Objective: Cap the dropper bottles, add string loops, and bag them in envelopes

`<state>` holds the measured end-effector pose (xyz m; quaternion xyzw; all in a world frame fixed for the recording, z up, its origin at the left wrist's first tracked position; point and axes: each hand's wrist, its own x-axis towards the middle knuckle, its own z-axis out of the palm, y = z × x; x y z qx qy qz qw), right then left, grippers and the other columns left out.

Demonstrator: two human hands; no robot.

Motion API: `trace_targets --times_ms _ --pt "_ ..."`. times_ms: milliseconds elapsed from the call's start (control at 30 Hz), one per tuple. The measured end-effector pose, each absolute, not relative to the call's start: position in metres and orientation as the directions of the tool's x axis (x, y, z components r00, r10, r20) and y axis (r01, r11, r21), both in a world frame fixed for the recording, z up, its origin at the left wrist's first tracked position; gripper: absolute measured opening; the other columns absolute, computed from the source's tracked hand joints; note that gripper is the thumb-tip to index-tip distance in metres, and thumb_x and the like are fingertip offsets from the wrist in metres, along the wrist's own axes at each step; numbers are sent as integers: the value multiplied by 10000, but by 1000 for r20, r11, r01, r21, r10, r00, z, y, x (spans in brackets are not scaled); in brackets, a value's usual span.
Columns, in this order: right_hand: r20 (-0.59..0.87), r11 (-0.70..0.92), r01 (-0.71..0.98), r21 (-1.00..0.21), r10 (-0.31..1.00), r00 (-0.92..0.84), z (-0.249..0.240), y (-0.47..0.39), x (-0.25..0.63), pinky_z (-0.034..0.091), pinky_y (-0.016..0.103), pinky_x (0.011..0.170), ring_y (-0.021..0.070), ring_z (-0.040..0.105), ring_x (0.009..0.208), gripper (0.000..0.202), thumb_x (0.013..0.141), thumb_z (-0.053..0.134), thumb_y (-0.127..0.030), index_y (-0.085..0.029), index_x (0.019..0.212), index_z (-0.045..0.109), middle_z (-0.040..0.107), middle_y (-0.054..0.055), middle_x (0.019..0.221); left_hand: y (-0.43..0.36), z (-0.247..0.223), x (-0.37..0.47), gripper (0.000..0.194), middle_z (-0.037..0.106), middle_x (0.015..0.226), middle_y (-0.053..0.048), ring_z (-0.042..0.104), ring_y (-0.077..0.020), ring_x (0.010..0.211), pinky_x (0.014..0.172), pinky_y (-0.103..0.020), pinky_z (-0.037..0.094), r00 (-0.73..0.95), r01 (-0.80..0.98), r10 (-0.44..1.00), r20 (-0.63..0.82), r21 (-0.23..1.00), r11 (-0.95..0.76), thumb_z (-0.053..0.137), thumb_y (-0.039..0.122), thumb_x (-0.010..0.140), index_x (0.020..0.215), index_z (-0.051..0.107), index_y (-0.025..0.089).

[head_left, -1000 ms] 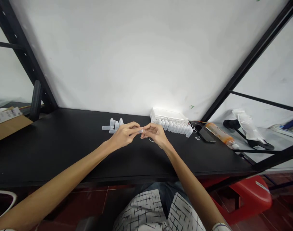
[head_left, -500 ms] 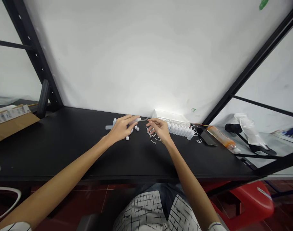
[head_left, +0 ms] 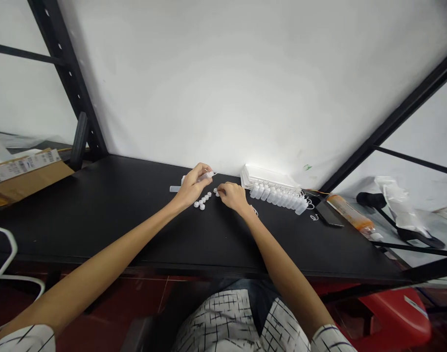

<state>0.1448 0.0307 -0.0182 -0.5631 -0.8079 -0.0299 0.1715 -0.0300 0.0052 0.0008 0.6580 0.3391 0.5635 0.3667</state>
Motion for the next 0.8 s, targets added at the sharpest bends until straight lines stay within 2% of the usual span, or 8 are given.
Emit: trace_targets --times_ms 100,200,267,333,433,567,700,800 --pt "338 386 896 -219 892 -302 -16 29 154 439 284 701 218 677 885 201 833 554 -192 -237 878 744 744 34 950 1 6 -29 154 520 741 15 388 -81 551 462 -196 293 180 -77 886 427 904 -420 578 298 803 895 563 176" --pt "390 385 780 -494 899 -198 -6 25 165 439 270 648 177 668 710 143 809 588 -225 -210 823 729 727 15 764 -1 9 -28 182 517 727 -5 384 -89 555 438 -200 244 240 -154 896 374 926 -345 570 331 819 873 597 160" --pt "411 386 598 -703 906 -102 2 21 171 430 258 587 156 638 599 144 807 610 -282 -181 815 712 685 11 650 -1 7 -28 226 509 695 -12 390 -92 545 425 -204 226 276 -166 897 344 937 -308 558 370 842 837 615 150" --pt "424 402 396 -825 905 -35 9 15 172 410 247 526 142 611 542 191 791 641 -343 -160 808 695 659 14 610 1 4 -27 301 477 632 -3 379 -90 519 417 -207 218 299 -136 902 313 949 -284 546 426 870 782 617 147" --pt "443 438 221 -871 896 -30 14 7 168 371 231 464 123 586 519 241 753 687 -388 -150 792 688 659 27 626 1 -1 -23 353 428 574 23 346 -73 487 422 -203 225 324 -66 902 286 958 -280 575 462 875 710 583 150" --pt "442 450 144 -881 893 -87 13 2 162 356 221 430 120 577 510 250 746 703 -390 -146 795 692 643 22 587 -2 -4 -20 314 448 599 36 345 -59 488 437 -197 250 370 18 883 289 948 -318 644 428 839 707 567 154" --pt "452 466 96 -879 881 -141 11 0 160 373 218 432 120 583 520 233 766 699 -375 -146 809 694 645 19 585 -4 -2 -21 260 557 678 1 456 -90 562 495 -222 358 378 140 861 341 898 -417 668 398 816 765 629 146" --pt "456 478 109 -871 872 -179 11 -3 160 374 219 433 121 585 521 220 780 690 -366 -149 811 697 642 16 589 -2 -3 -23 287 678 850 -60 581 -154 716 607 -277 457 401 185 839 367 865 -467 639 400 837 939 699 139"
